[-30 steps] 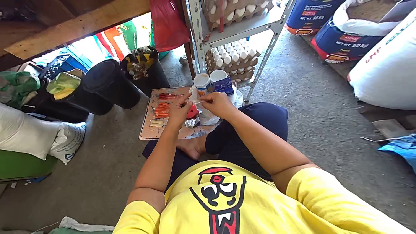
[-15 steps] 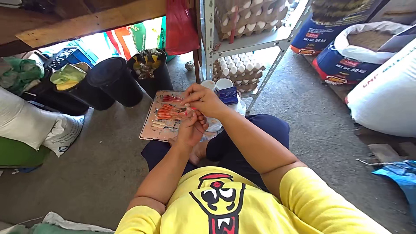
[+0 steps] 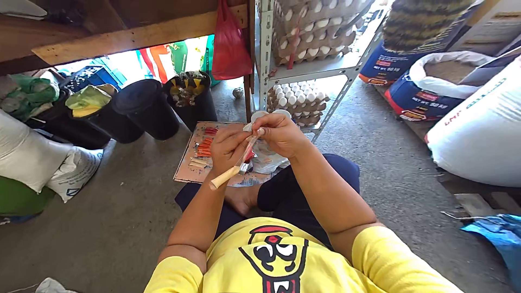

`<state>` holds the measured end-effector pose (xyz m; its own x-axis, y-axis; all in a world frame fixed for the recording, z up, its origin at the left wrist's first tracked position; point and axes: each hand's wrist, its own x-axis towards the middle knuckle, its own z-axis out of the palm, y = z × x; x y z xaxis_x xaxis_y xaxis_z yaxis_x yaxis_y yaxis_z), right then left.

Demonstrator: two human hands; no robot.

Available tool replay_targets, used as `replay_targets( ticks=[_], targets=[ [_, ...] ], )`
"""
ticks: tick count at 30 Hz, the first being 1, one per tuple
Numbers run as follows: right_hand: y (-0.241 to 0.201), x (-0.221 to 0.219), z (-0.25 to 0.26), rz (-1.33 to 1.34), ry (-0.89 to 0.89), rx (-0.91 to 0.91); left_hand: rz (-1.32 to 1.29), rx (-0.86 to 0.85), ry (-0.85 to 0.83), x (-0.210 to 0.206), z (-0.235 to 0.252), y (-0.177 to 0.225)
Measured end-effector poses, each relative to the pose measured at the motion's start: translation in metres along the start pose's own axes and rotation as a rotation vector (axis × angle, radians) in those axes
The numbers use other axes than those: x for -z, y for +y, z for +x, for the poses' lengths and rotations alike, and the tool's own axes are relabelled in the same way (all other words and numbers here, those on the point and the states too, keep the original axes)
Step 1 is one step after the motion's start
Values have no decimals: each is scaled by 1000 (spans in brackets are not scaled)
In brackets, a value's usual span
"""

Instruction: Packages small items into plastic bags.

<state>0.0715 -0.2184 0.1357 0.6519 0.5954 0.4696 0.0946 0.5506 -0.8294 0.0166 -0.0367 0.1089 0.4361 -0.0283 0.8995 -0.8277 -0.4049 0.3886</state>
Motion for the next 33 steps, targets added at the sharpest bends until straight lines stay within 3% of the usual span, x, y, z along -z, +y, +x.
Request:
replay_targets(
  ticks=[2, 4, 9, 14, 20, 28, 33],
  targets=[
    [-8, 2, -5, -49, 40, -91, 242, -144, -39, 5, 6, 3],
    [-15, 2, -8, -129, 81, -170, 399, -185, -56, 6, 10, 9],
    [-16, -7, -16, -377, 293, -204, 565, -67, -32, -3, 8, 16],
    [6, -4, -24, -470, 394, -58, 392, 268, 16, -13, -2, 24],
    [29, -11, -34, -428, 393, 83, 229, 416, -103, -14, -17, 31],
    [43, -16, -41, -359, 429, 68, 122, 573, -75, -10, -21, 36],
    [39, -16, -42, -426, 413, 34, 197, 605, -65, -14, -20, 31]
  ],
)
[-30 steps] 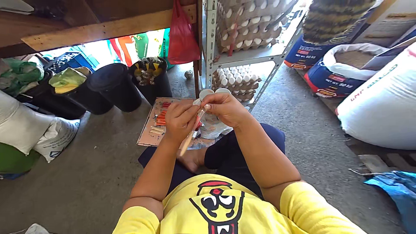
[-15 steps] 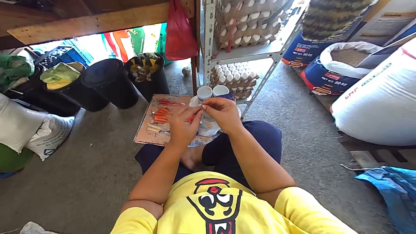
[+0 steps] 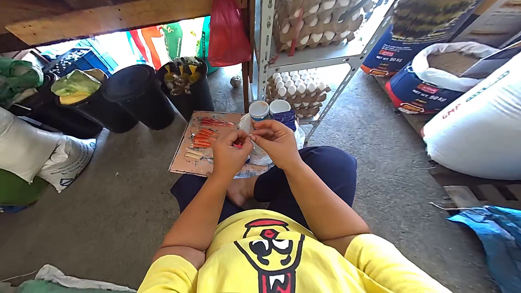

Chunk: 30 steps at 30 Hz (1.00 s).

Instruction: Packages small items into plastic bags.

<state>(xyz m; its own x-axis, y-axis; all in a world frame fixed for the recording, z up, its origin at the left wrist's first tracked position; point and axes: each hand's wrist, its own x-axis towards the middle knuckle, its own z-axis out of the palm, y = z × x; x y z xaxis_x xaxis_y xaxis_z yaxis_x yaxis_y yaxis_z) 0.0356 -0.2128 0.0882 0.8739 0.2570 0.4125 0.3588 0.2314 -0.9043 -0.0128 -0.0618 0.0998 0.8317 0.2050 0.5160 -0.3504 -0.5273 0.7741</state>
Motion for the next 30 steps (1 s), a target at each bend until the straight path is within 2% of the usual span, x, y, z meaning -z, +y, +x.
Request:
replay_targets(
  ticks=[4, 8, 11, 16, 24, 27, 30],
  targets=[
    [1, 6, 1, -1, -64, -88, -18, 34, -63, 0, 4, -5],
    [6, 10, 2, 416, -169, -373, -222, 277, -225, 3, 6, -3],
    [11, 9, 1, 527, -107, -479, -324, 367, -228, 4, 5, -7],
    [2, 1, -2, 431, 19, -539, -358, 227, -212, 8, -3, -17],
    [0, -5, -3, 329, 76, -440, -380, 101, -119, 4, -9, -20],
    [1, -6, -3, 315, 58, -434, -305, -24, -36, 3, -10, -23],
    [4, -5, -6, 302, -6, -385, -91, -150, -11, 3, -8, -23]
  ],
)
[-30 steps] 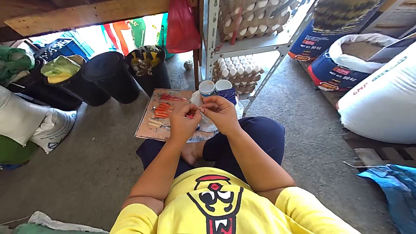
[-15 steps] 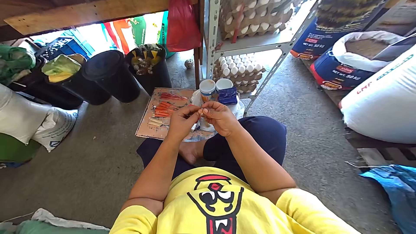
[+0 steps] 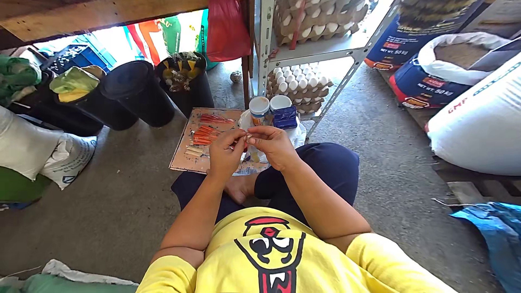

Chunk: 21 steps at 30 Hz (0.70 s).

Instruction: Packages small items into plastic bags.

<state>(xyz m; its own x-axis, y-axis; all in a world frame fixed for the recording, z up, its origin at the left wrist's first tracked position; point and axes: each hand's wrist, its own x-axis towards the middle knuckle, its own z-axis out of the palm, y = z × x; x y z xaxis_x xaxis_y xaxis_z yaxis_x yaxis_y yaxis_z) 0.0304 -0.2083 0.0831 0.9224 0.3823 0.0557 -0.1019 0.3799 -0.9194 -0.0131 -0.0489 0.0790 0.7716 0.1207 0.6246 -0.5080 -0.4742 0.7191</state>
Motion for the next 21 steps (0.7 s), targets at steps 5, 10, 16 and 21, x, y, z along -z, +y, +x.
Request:
replay_targets(
  ticks=[5, 10, 16, 21],
  targets=[
    [4, -2, 1, -86, -29, 73, 237, -81, -49, 1, 1, -1],
    [3, 3, 2, -206, -120, 94, 272, -67, -45, 5, 4, -1],
    [1, 6, 5, -258, -208, 14, 288, -42, -8, 11, 9, -3],
    [4, 4, 4, -247, -205, -32, 167, 17, 23, 20, 16, -3]
  ],
)
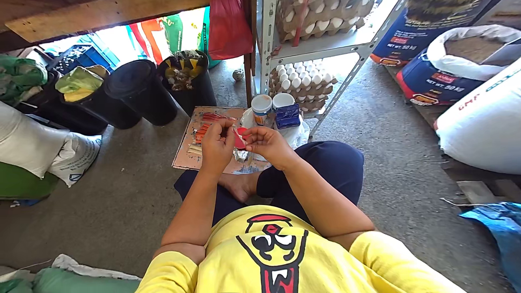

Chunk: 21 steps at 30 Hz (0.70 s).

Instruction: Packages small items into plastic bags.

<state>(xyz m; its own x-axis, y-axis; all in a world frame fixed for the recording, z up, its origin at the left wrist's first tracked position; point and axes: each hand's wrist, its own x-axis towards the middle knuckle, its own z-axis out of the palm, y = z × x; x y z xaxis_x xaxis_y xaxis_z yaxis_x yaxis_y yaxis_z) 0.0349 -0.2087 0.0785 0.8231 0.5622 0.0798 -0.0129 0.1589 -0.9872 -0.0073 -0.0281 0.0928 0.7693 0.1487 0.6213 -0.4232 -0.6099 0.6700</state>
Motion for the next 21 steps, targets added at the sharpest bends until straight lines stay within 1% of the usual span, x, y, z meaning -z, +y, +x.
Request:
replay_targets(
  ticks=[2, 5, 9, 12, 14, 16, 18, 21],
  targets=[
    [0, -2, 0, -31, -5, -14, -40, 7, 5, 4, 2, 1],
    [4, -9, 0, -78, -42, -19, -34, -3, 46, 11, 3, 2],
    [7, -30, -7, -163, -99, -10, -13, -27, 88, 20, -1, 1],
    [11, -40, -8, -184, -147, -58, 34, 0, 67, 29, -8, -1],
    [20, -42, -7, -186, -161, -112, 86, 54, 20, 43, -11, -5],
    [34, -38, -9, -287, -195, -123, 144, 133, 2, 63, -8, -11],
    [47, -30, -15, -432, -270, -135, 216, 254, -18, 86, -5, -16],
    [63, -11, -25, -612, -440, -244, 333, 386, 26, 112, -2, -34]
  ],
)
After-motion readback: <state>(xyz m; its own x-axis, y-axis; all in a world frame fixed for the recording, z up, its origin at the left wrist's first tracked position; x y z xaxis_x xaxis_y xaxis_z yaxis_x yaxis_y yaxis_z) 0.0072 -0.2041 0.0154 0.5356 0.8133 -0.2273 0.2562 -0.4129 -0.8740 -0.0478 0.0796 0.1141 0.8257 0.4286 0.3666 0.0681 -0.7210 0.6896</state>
